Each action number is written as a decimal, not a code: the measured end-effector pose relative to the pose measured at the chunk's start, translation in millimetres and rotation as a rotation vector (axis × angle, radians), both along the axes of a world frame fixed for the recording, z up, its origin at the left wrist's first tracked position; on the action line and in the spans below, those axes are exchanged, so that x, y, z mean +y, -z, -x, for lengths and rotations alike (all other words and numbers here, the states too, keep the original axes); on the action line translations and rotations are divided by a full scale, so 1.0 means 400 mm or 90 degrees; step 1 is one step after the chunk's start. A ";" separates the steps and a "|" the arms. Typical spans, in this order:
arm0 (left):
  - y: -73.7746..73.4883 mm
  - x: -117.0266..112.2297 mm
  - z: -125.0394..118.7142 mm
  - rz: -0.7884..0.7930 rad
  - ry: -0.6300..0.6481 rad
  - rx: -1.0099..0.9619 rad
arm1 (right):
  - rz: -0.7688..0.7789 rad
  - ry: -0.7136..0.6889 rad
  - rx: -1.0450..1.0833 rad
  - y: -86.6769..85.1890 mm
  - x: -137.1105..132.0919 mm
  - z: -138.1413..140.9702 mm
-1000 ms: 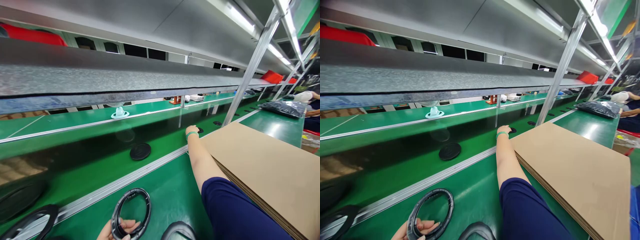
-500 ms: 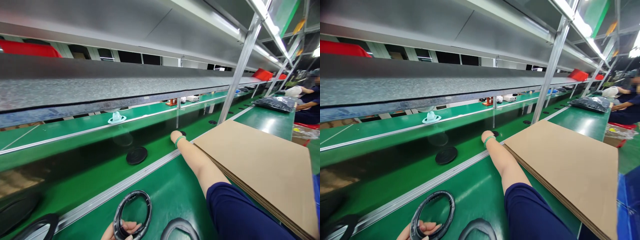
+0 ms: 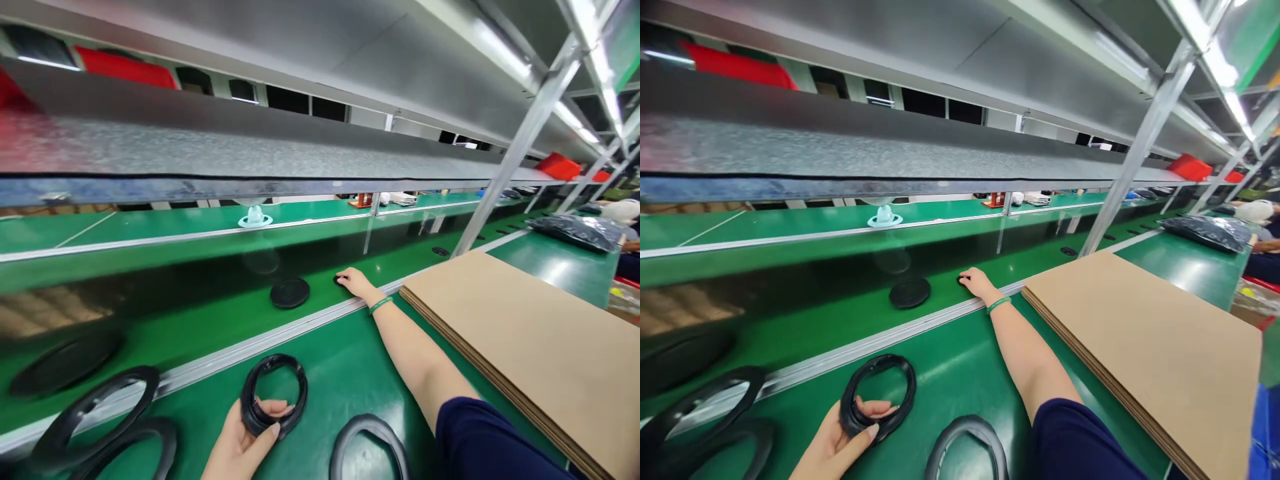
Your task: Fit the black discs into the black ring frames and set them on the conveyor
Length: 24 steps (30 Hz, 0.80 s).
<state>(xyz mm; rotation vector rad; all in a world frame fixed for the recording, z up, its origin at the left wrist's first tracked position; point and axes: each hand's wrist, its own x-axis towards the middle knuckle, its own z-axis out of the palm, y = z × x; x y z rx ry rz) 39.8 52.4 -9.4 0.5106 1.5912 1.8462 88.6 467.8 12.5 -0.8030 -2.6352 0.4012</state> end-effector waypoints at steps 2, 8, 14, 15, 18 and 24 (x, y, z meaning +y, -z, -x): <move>-0.003 0.000 0.000 -0.017 0.008 -0.001 | 0.011 -0.008 0.017 0.007 0.019 -0.013; 0.005 -0.017 0.063 0.054 0.077 0.069 | 0.063 0.022 0.036 0.016 0.026 -0.011; -0.001 -0.032 0.102 0.101 0.095 0.126 | 0.119 0.103 0.028 0.011 -0.007 0.007; -0.005 -0.033 0.100 0.103 0.096 0.130 | 0.117 0.107 0.032 0.006 -0.014 0.010; -0.018 -0.034 0.094 0.113 0.081 0.147 | 0.096 0.084 0.076 -0.019 -0.061 0.026; -0.030 -0.037 0.102 0.097 0.029 0.126 | 0.104 -0.163 0.220 -0.084 -0.341 0.082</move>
